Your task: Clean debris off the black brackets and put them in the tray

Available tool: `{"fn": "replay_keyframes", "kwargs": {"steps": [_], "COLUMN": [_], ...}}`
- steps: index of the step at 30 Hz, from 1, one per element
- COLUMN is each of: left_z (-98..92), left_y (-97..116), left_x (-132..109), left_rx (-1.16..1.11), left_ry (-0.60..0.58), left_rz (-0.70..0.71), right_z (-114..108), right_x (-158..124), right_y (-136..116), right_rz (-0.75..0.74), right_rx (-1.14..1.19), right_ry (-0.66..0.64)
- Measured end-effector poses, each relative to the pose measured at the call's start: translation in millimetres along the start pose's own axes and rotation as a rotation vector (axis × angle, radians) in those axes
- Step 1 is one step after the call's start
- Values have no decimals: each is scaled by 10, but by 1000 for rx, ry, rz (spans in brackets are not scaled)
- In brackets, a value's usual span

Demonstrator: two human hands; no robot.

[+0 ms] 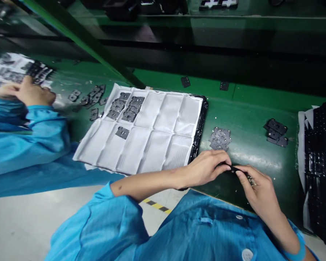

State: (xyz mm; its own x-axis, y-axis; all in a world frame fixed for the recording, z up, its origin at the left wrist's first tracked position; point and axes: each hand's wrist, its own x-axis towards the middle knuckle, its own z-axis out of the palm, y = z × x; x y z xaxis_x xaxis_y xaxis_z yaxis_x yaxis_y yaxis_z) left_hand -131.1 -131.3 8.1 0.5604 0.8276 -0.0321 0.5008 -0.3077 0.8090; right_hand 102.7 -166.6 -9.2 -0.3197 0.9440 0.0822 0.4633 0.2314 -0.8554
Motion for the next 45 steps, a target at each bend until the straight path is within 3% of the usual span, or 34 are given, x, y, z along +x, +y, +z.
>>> {"fn": "replay_keyframes", "kwargs": {"steps": [6,11,14,17,20,26,29,32,36,41,45], "left_z": [-212,-294,-236,-106,22,38,-1,24,210,449,452], "left_y": [-404,-507,-516,-552,-611,-720,-706,-613,-355,-29,-27], "left_x": [177,290,318,336,343,444,570,824,1459,2179,2314], "left_rx": [226,483,534,624,752,873,891,841,683,675,667], "left_ry": [17,39,8,-117,-203,-115,-74,-8,28,-118,-154], "left_rz": [-83,-58,40,143,142,-13,-14,108,283,161,187], "right_z": [211,217,192,142,81,33,38,33,1,-54,-71], "right_x": [118,89,39,20,23,3,-36,-61,-39,-71,-143], "right_y": [124,216,257,296,322,331,328,319,290,245,270], "right_rz": [44,51,59,61,73,99,134,147,106,105,123], "right_rx": [-69,-97,-96,-102,-100,-30,-3,22,66,104,118], "right_ry": [53,52,78,112,158,231,265,285,281,341,372]}}
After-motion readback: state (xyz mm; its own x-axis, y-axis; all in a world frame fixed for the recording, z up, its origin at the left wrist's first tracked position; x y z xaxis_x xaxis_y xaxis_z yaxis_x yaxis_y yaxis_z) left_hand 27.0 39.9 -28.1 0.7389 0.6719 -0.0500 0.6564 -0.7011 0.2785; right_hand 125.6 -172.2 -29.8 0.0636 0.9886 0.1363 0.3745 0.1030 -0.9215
